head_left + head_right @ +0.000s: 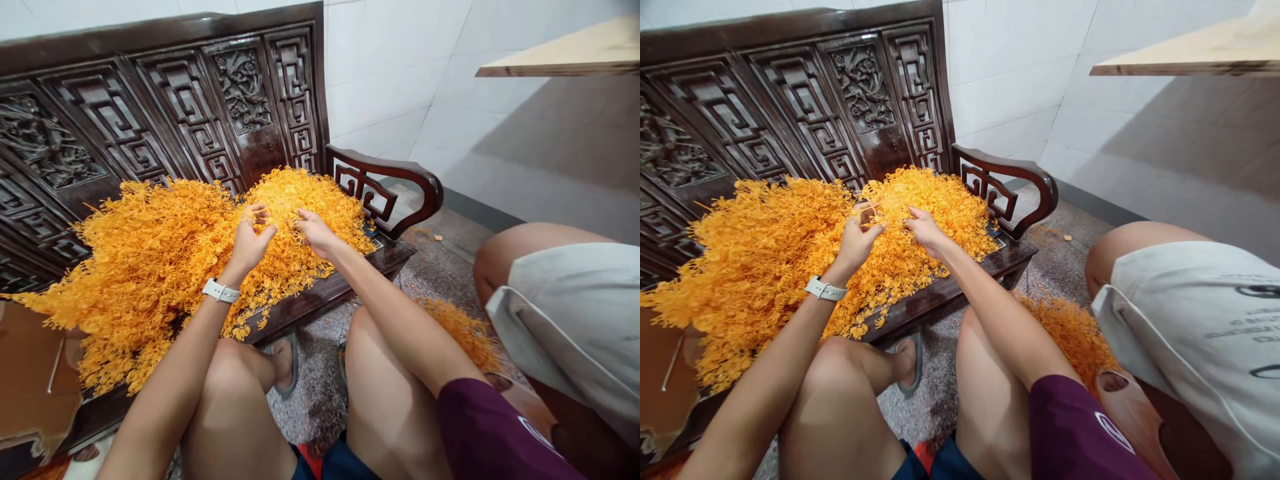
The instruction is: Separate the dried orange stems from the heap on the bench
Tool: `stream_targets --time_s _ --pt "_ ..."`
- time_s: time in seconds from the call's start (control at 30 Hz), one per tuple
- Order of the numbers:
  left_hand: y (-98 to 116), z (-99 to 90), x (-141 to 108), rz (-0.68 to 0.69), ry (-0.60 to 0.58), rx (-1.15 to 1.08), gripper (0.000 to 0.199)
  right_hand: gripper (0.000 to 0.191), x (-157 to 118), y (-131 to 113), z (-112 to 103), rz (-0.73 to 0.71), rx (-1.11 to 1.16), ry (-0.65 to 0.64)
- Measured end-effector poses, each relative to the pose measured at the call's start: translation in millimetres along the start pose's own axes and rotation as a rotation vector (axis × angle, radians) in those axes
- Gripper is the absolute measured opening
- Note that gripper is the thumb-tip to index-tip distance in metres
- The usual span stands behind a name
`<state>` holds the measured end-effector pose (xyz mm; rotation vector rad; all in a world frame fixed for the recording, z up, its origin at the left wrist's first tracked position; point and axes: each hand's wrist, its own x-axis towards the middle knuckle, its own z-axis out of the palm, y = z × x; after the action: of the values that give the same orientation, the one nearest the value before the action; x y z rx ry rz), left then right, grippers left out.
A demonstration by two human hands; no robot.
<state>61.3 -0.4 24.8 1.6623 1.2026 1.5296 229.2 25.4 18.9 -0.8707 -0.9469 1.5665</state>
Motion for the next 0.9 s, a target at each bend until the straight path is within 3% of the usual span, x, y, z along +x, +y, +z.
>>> stream_targets --time_s 0.1,0.37,0.43,0.53,0.63,0.8,0.9 --pt "3.4 15.0 -7.2 -0.185 -0.044 -0.135 0.055 0.006 0.7 3.8 -0.2 -0.091 -0.126 -0.029" --pt "-4.0 28.9 -8.1 -0.425 -0.003 -0.32 0.059 0.029 2.2 8.4 1.7 -0.04 -0.187 0.069" --pt "-2.8 30.1 -9.4 -0.504 -0.003 -0.318 0.054 0.029 4.4 6.6 0.2 -0.049 -0.144 0.105" --pt "-1.4 30.8 -13.4 -0.615 -0.118 -0.292 0.03 0.025 9.7 3.8 -6.3 -0.015 -0.039 0.165" --pt "-1.6 29.9 -14.9 -0.584 -0.182 -0.309 0.015 0.022 14.2 1.4 -13.9 0.046 0.071 0.151" --pt "-2.0 26.0 -9.8 -0.472 0.002 -0.505 0.017 0.023 15.9 -0.4 -16.1 0.105 0.127 0.084" --pt "-1.6 23.9 -9.2 -0.461 -0.029 -0.656 0.018 0.028 16.5 0.0 -14.7 0.143 0.186 0.072"
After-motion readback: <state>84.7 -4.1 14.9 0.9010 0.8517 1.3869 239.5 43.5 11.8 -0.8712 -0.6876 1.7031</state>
